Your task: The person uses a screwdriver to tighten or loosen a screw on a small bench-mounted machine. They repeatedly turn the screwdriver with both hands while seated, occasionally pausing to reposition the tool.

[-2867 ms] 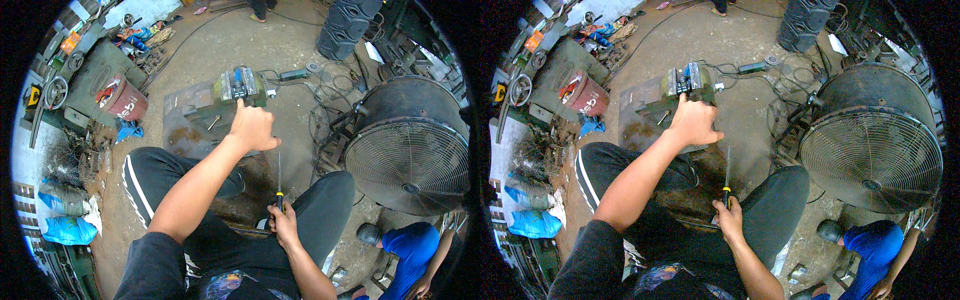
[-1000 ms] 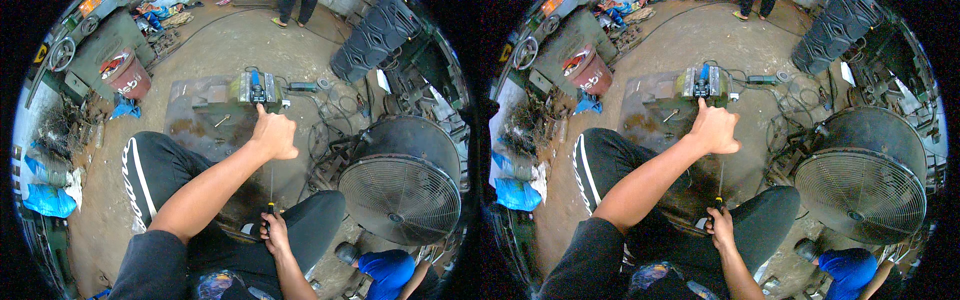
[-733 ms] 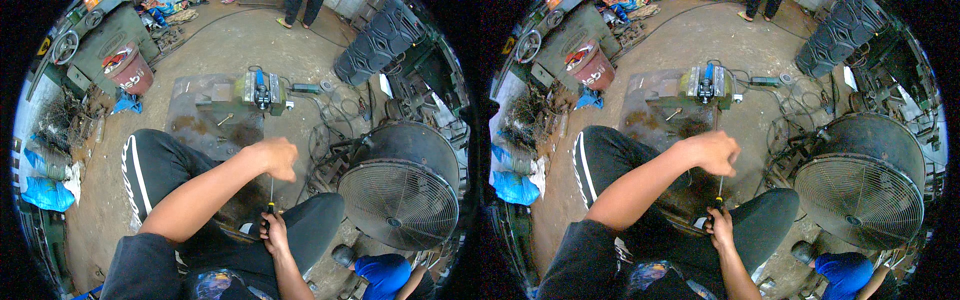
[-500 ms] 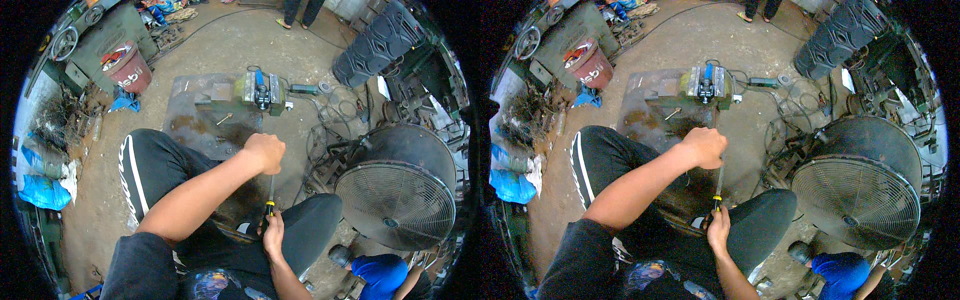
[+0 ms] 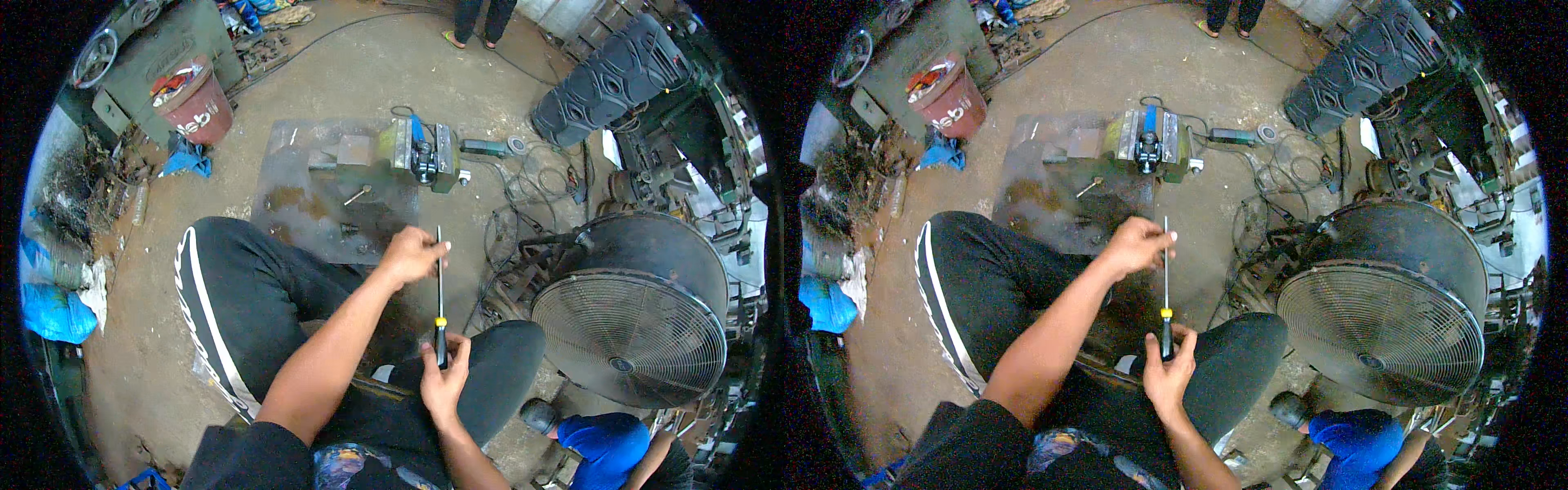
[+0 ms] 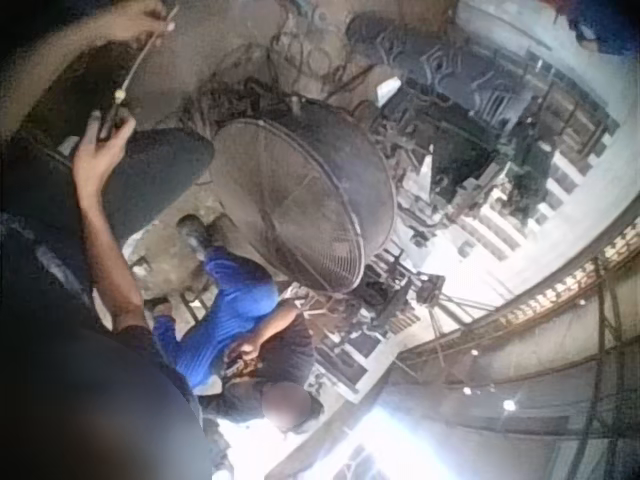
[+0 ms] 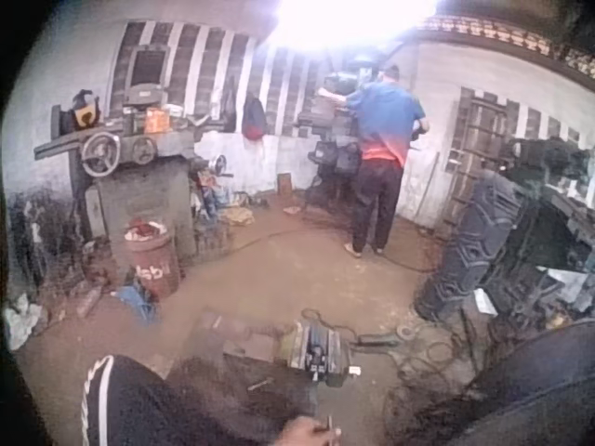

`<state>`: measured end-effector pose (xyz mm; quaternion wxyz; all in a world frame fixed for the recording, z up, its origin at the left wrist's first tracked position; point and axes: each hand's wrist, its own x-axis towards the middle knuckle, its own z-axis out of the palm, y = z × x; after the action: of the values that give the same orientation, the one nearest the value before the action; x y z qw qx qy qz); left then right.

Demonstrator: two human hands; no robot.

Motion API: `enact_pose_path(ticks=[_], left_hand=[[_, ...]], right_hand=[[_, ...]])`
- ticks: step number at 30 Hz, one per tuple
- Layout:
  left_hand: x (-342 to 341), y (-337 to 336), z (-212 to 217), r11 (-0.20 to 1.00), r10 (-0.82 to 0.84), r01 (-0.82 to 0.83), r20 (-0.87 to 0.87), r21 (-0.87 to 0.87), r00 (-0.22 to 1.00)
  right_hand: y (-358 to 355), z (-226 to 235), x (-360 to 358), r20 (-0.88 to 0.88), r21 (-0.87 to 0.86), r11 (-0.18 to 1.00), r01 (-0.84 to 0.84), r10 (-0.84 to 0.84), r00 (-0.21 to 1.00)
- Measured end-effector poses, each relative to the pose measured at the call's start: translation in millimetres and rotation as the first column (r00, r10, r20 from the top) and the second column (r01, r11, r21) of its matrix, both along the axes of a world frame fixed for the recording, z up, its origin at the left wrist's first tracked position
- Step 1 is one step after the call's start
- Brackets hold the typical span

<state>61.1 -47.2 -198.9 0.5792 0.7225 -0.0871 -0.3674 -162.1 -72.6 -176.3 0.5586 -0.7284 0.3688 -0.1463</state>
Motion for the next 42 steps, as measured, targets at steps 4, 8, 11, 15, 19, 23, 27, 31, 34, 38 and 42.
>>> enact_pose_path(ticks=[4,8,11,15,19,23,27,31,34,38,42], left_hand=[[18,16,25,0.98,0.042,-0.054,-0.07,-0.19,0.997],[25,22,45,0.967,0.083,-0.101,-0.083,-0.236,0.993],[25,21,51,0.97,0.09,-0.098,-0.046,-0.221,0.995],[29,20,52,0.956,0.145,-0.149,-0.032,-0.254,0.989],[34,20,51,0.942,0.174,-0.201,-0.119,-0.268,0.977],[37,21,49,0.929,0.209,-0.229,-0.097,-0.291,0.973],[37,20,47,0.932,0.197,-0.207,-0.065,-0.296,0.978],[35,16,47,0.908,0.255,-0.28,-0.119,-0.312,0.96],[35,13,47,0.871,0.255,-0.303,-0.173,-0.386,0.952],[37,13,48,0.864,0.219,-0.277,-0.182,-0.421,0.959],[38,15,50,0.865,0.229,-0.295,-0.204,-0.407,0.952]], right_hand=[[-19,31,19,-0.034,0.538,0.838,-0.09,0.128,0.991],[-24,50,36,-0.003,0.634,0.754,-0.174,0.228,0.974],[-20,56,44,-0.089,0.637,0.762,-0.115,0.221,0.971],[-17,56,52,-0.033,0.66,0.743,-0.11,0.175,0.984],[-14,53,59,-0.036,0.615,0.781,-0.111,0.168,0.985],[-11,54,64,-0.029,0.609,0.785,-0.116,0.168,0.985],[-11,57,63,-0.041,0.63,0.771,-0.095,0.155,0.987],[-12,61,64,-0.052,0.64,0.764,-0.078,0.143,0.988],[-11,62,66,-0.04,0.618,0.78,-0.096,0.153,0.987],[-12,64,67,-0.059,0.597,0.795,-0.107,0.177,0.983],[-14,65,67,-0.046,0.585,0.798,-0.145,0.211,0.976]])
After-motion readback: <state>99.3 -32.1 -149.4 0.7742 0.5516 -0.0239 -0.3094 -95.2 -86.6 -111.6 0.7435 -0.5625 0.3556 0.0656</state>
